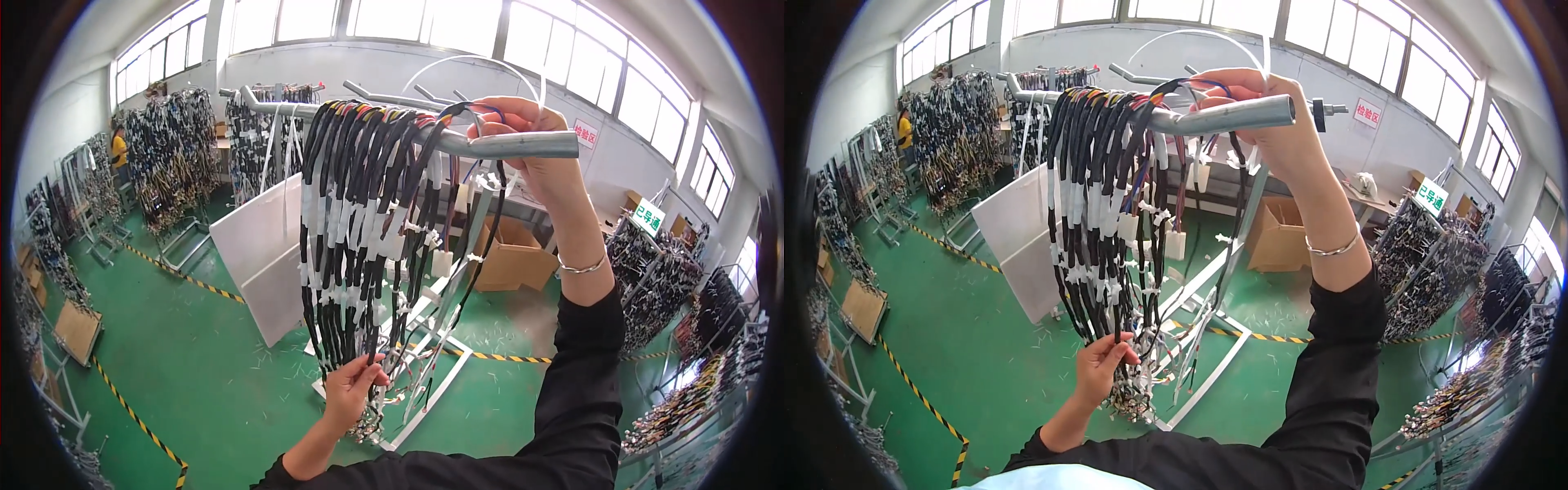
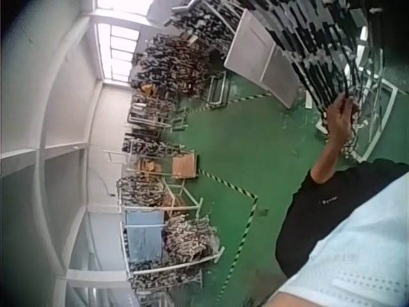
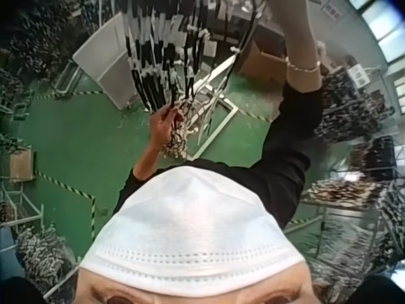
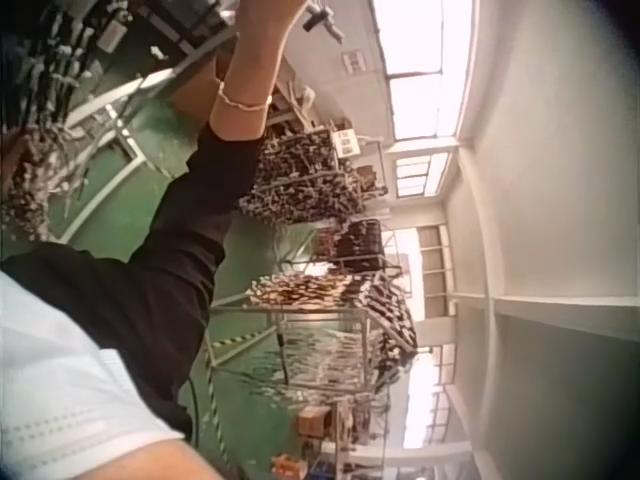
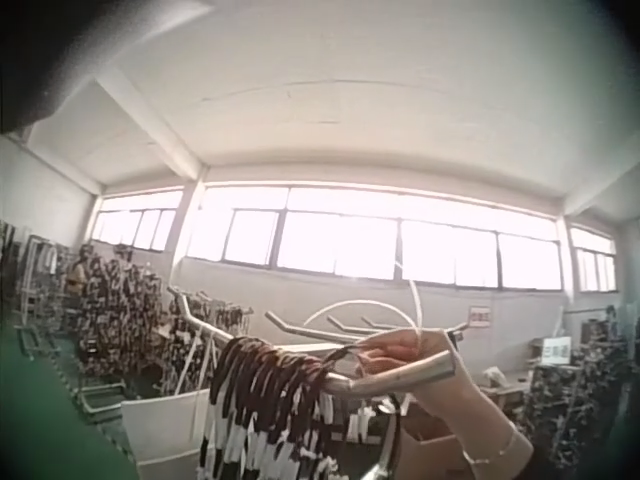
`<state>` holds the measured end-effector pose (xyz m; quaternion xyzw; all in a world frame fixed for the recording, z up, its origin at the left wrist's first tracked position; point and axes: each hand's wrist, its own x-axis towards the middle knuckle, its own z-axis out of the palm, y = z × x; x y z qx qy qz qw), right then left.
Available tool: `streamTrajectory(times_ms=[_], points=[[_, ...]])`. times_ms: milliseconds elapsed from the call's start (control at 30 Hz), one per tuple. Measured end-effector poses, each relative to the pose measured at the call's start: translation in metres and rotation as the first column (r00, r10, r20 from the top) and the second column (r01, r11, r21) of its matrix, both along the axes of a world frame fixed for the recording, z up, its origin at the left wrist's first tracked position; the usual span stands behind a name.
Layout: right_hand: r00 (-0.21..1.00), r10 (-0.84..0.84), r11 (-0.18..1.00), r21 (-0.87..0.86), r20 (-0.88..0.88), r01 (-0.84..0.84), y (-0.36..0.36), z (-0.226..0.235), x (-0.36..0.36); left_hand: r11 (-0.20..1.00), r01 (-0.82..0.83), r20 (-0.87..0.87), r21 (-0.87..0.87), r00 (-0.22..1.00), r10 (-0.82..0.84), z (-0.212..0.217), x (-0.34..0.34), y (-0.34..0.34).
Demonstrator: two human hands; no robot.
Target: Organizing and hanging cable harness bundles on racks in a factory setting.
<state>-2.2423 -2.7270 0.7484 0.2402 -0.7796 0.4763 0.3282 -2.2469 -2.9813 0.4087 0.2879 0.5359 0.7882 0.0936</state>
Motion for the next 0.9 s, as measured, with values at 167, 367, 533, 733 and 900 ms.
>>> streamTrajectory(times_ms=[167,367,533,733,900], points=[[0.997,-0.028,0.998,0.055,-0.070,0.031,0.000,0.000,-0.003,0.999,0.032,0.016,0.016,0.999,-0.033,0.002,0.001,0.000],[0.993,-0.104,0.994,-0.046,-0.055,0.101,-0.009,-0.005,0.018,0.999,0.019,0.025,0.029,0.999,-0.020,-0.008,0.005,0.001],[0.997,-0.075,0.996,-0.058,-0.016,0.074,-0.003,-0.009,0.011,0.999,0.013,0.035,0.046,0.999,-0.015,-0.006,0.009,-0.004],[0.997,-0.067,0.998,-0.006,-0.027,0.067,0.007,-0.007,0.010,0.998,-0.037,0.029,-0.049,0.999,0.039,-0.002,0.006,-0.006],[0.984,-0.152,0.974,0.156,-0.095,0.165,0.011,-0.008,0.014,0.996,-0.084,-0.042,0.004,0.996,0.084,0.004,0.003,-0.012]])
